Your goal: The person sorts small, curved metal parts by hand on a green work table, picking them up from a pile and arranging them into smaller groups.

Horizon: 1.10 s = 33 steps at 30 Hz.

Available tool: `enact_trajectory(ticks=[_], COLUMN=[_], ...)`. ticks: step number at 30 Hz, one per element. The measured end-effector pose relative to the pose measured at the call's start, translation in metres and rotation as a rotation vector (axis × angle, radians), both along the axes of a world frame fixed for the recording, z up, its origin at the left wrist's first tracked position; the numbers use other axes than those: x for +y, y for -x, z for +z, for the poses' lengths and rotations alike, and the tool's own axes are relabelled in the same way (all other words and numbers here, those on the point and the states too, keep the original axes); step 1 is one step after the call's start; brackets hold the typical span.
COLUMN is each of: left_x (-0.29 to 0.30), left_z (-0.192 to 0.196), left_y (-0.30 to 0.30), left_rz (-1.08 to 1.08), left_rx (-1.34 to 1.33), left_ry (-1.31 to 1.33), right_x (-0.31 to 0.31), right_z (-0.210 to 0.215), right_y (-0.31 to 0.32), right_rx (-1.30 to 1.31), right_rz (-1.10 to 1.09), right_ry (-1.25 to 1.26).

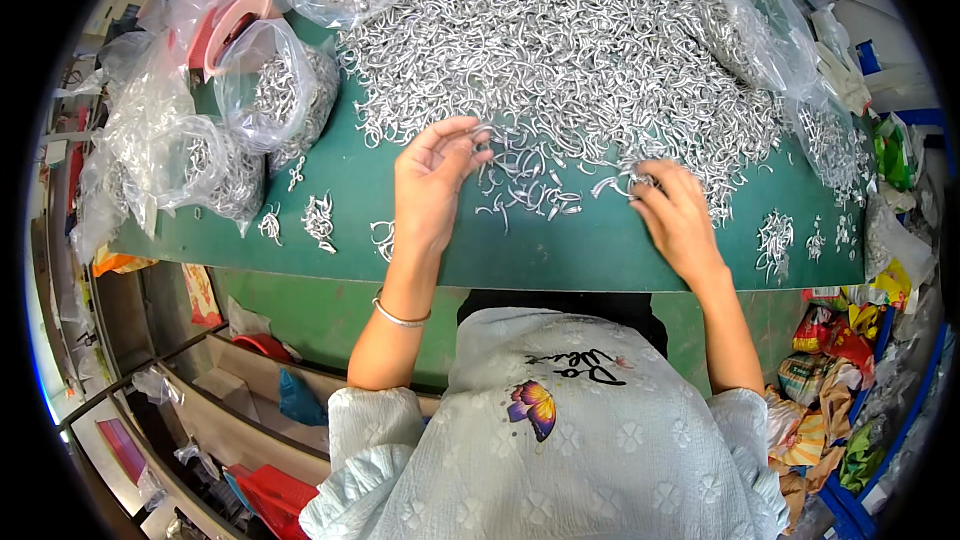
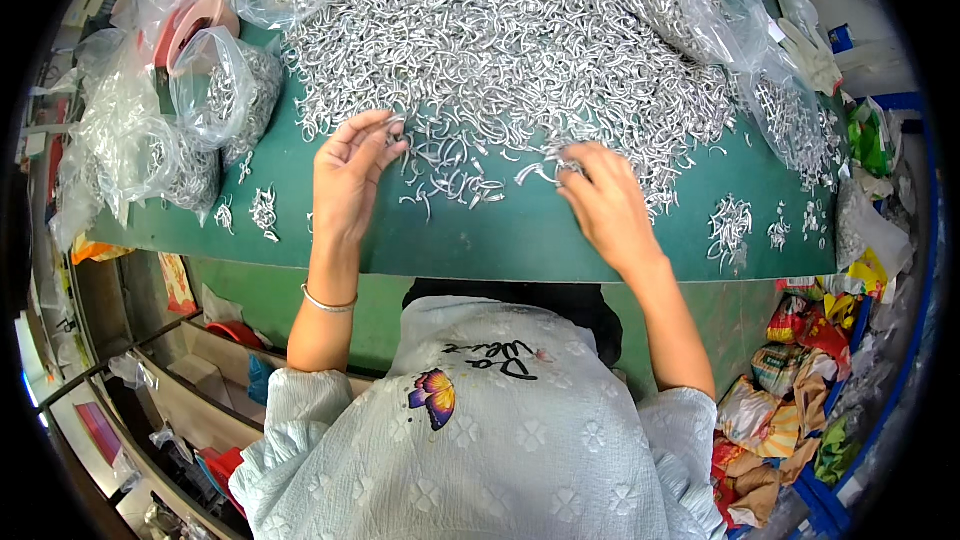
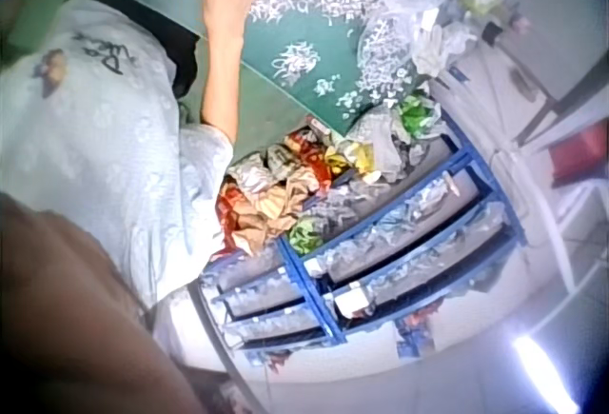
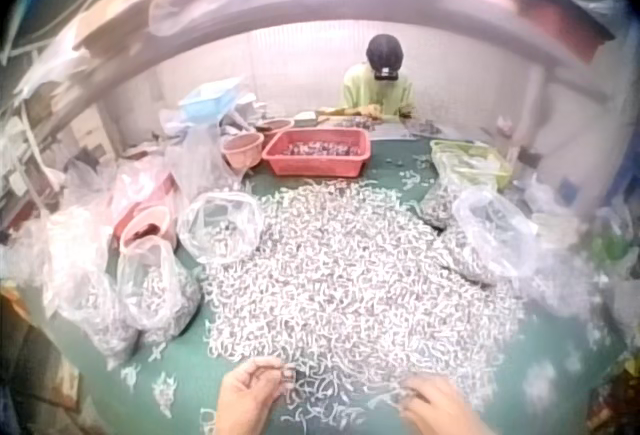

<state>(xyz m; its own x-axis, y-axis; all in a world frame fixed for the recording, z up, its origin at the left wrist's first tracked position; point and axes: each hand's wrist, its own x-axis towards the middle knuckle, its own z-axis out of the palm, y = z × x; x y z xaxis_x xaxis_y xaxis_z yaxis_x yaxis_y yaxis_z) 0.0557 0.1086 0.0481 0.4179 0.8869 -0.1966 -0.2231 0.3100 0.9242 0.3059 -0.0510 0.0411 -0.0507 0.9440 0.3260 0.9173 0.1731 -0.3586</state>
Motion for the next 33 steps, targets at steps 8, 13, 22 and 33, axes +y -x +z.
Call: enact_trajectory(ticks=[8,13,22,33], left_x=[-0.027,-0.066,-0.082,-0.066], left_z=[0.011,0.003,-0.002,-0.006], left_y=[0.002,-0.009,-0.010,-0.055], left_rz=[-0.125,-0.395,-0.333,-0.300], left_rx=[0.786,0.925,0.843,0.814], left_ry=[-0.947,-1.103,-1.099,-1.109], right_x=[0.006,0.004,-0.020,-0.028], right_z=[0.010,0.004,0.008,-0.006], right_y=[0.012,0.034,0.019,0.019], right_rx=[0.044,-0.043,0.048,0.102], right_rz=[-0.363,-0.086,-0.258,-0.037], right_ry=[-0.144,0.054,0.054,-0.027])
